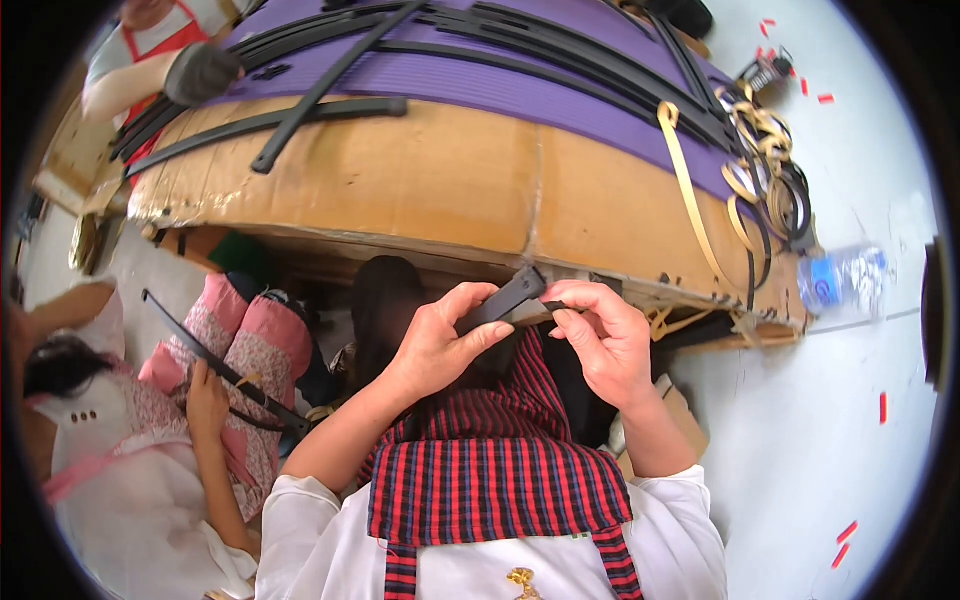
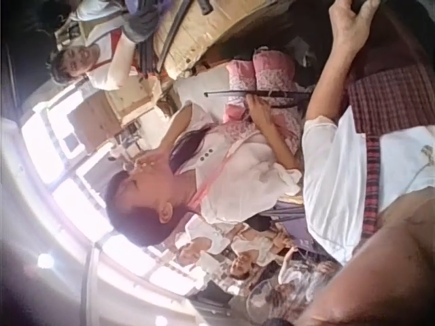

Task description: Assembling small black plastic parts and frame components by hand at a shared workbench.

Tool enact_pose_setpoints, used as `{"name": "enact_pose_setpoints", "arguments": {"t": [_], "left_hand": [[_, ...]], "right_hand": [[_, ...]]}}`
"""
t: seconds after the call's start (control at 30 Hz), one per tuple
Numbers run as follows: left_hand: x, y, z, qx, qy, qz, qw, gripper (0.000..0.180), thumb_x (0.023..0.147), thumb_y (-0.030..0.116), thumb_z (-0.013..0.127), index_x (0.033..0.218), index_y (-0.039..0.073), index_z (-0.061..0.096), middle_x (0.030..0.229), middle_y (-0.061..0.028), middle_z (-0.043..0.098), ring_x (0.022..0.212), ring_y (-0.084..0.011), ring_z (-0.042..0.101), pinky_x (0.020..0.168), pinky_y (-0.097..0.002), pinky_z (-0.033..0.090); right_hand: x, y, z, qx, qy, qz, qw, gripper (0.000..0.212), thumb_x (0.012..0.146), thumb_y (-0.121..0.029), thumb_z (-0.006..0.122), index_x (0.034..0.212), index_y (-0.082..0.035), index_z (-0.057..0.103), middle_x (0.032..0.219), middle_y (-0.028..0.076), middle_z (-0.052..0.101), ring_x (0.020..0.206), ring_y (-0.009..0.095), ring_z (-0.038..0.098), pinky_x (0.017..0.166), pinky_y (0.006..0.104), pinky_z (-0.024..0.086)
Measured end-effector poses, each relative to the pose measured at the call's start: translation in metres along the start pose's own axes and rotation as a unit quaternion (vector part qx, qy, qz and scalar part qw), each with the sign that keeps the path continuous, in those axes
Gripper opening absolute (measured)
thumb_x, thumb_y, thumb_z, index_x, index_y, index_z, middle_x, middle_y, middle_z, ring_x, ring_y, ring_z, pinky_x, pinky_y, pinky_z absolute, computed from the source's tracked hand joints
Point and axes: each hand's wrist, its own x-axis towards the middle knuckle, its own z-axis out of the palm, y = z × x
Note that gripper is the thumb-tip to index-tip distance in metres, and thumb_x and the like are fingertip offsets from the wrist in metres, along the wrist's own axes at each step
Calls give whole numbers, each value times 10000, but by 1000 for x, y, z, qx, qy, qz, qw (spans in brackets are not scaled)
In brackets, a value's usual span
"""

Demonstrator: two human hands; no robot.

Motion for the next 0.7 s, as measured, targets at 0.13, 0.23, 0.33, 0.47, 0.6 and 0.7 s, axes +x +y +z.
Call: {"name": "enact_pose_setpoints", "arguments": {"t": [0.13,0.23,0.33,0.47,0.6,0.7], "left_hand": [[15,5,19,-2,-42,-28,999,303,795,215,616,981,-6,524,889,-98,599,826,-158,574,720,-272,451],[22,3,28,-40,-96,-91,990,299,788,172,624,996,-4,501,855,-83,591,772,-131,559,697,-272,452],[29,4,34,-79,-113,-121,983,312,779,110,629,1021,-5,470,843,-75,579,737,-114,542,677,-272,453],[29,0,43,-69,-95,-55,992,329,780,73,620,1049,-8,449,872,-91,577,782,-123,543,702,-270,453],[26,-2,43,-95,-75,-37,992,314,813,119,588,1074,-14,474,888,-93,580,827,-124,534,743,-267,443],[24,0,39,-93,-73,-48,992,322,828,157,572,1088,-13,487,899,-92,586,841,-123,532,758,-262,434]], "right_hand": [[-17,9,-10,-6,76,-19,997,93,803,11,534,895,16,543,998,103,555,767,94,543,616,210,465],[-26,10,-16,-33,110,-35,993,86,795,16,539,880,23,552,1035,109,533,773,103,545,631,214,463],[-30,7,-21,-51,129,-41,989,74,784,21,546,856,21,562,1072,120,519,827,136,556,660,225,463],[-31,5,-24,-196,108,-136,965,84,750,14,584,833,7,594,1102,167,523,988,244,537,748,268,451],[-30,9,-21,-209,88,-173,959,82,731,-17,616,813,-24,621,1132,164,511,1146,308,423,897,355,372],[-24,3,-23,-331,87,-232,910,147,693,-13,650,832,-33,607,1024,130,558,978,291,537,644,291,477]]}}
